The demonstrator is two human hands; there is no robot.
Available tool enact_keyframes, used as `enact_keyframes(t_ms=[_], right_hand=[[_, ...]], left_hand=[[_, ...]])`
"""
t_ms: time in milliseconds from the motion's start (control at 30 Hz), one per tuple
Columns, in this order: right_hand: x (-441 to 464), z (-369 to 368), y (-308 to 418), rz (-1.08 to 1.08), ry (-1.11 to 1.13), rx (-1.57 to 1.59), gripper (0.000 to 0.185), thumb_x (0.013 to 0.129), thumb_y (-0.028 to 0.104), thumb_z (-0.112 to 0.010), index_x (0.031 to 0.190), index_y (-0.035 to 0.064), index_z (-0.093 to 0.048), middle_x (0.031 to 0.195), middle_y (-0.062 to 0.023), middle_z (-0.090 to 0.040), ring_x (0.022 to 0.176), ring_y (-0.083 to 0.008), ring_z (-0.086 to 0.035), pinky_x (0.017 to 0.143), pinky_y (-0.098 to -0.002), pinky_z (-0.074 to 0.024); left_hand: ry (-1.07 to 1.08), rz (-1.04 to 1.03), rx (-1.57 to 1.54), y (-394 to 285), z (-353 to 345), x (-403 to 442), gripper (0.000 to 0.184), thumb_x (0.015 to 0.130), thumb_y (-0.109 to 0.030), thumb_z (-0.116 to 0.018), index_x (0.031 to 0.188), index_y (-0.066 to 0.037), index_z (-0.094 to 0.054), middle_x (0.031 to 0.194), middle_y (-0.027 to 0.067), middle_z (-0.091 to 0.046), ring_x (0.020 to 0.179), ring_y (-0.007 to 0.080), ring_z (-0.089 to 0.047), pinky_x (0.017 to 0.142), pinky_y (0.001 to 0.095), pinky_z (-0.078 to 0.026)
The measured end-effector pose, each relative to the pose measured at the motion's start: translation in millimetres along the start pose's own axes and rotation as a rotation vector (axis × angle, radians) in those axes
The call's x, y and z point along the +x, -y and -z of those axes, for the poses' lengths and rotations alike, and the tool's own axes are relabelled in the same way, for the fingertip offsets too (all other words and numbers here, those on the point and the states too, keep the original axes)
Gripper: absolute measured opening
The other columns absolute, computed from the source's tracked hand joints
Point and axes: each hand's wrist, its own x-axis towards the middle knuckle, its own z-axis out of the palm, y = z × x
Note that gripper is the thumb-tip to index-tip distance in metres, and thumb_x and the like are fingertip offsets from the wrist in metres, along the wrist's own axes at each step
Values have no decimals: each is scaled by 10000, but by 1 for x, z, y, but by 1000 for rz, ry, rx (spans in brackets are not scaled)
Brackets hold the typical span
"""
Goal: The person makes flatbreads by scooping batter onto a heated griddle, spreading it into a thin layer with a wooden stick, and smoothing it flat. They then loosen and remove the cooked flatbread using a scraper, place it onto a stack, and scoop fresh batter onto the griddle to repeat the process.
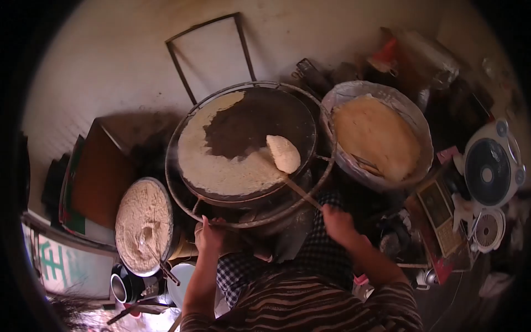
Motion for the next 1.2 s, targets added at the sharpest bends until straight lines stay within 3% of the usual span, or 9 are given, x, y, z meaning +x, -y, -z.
enact_keyframes(t_ms=[267,367,533,600,700,900,1000,1100,1200], right_hand=[[-3,-2,19,68,-81,107,126,896,149,-489,951,37,-473,654,-187,-619,603,-368,-636,551,-465,-512],[-9,6,-10,-44,-2,-65,108,893,143,-481,931,43,-490,672,-194,-625,623,-355,-650,568,-465,-517],[1,0,51,-109,23,382,152,888,156,-471,976,33,-461,697,-211,-619,643,-388,-638,561,-499,-495],[-19,-3,48,194,13,145,133,876,144,-487,953,39,-461,683,-185,-609,626,-356,-648,542,-494,-494],[-19,-12,1,-26,-21,54,114,869,132,-493,940,46,-467,677,-163,-600,616,-333,-655,522,-481,-490],[-3,13,44,-73,23,275,122,896,163,-484,960,59,-482,704,-190,-629,663,-381,-633,602,-504,-494],[-26,-11,16,247,-20,159,172,923,193,-448,1013,61,-512,829,-204,-639,731,-383,-636,629,-498,-496],[-5,14,-7,-204,123,110,298,958,297,-380,1163,139,-529,854,-214,-647,831,-421,-621,698,-520,-470],[10,14,17,-46,79,316,227,945,194,-445,1104,70,-550,875,-246,-622,824,-439,-595,672,-525,-446]], left_hand=[[-273,-92,222,5,-23,-17,387,948,-433,-515,1071,-67,-499,1004,115,-594,895,275,-608,779,427,-527],[-208,-104,290,-20,-8,-4,363,956,-408,-506,1062,-61,-491,989,115,-590,880,271,-608,762,413,-539],[-265,-127,228,-47,-8,15,396,958,-398,-507,1142,-49,-477,1045,147,-591,924,297,-610,804,414,-534],[-186,-90,189,-45,4,22,473,944,-431,-520,1192,-33,-459,1111,158,-579,1001,307,-596,858,424,-509],[-23,17,225,-31,6,-1,533,929,-473,-527,1194,-16,-454,1124,158,-577,1038,309,-584,928,450,-466],[-215,-94,298,10,-25,-18,450,947,-473,-481,1126,-60,-474,1021,126,-601,935,288,-622,763,415,-520],[-273,-131,364,-14,-35,-26,390,961,-410,-493,1095,-44,-519,990,124,-632,865,273,-648,700,398,-519],[-142,-125,463,-35,-2,0,416,960,-408,-483,1109,-26,-551,1001,146,-650,866,262,-654,648,378,-512],[-309,-140,460,-44,-7,11,451,971,-419,-452,976,-2,-623,870,151,-672,773,253,-641,633,382,-504]])
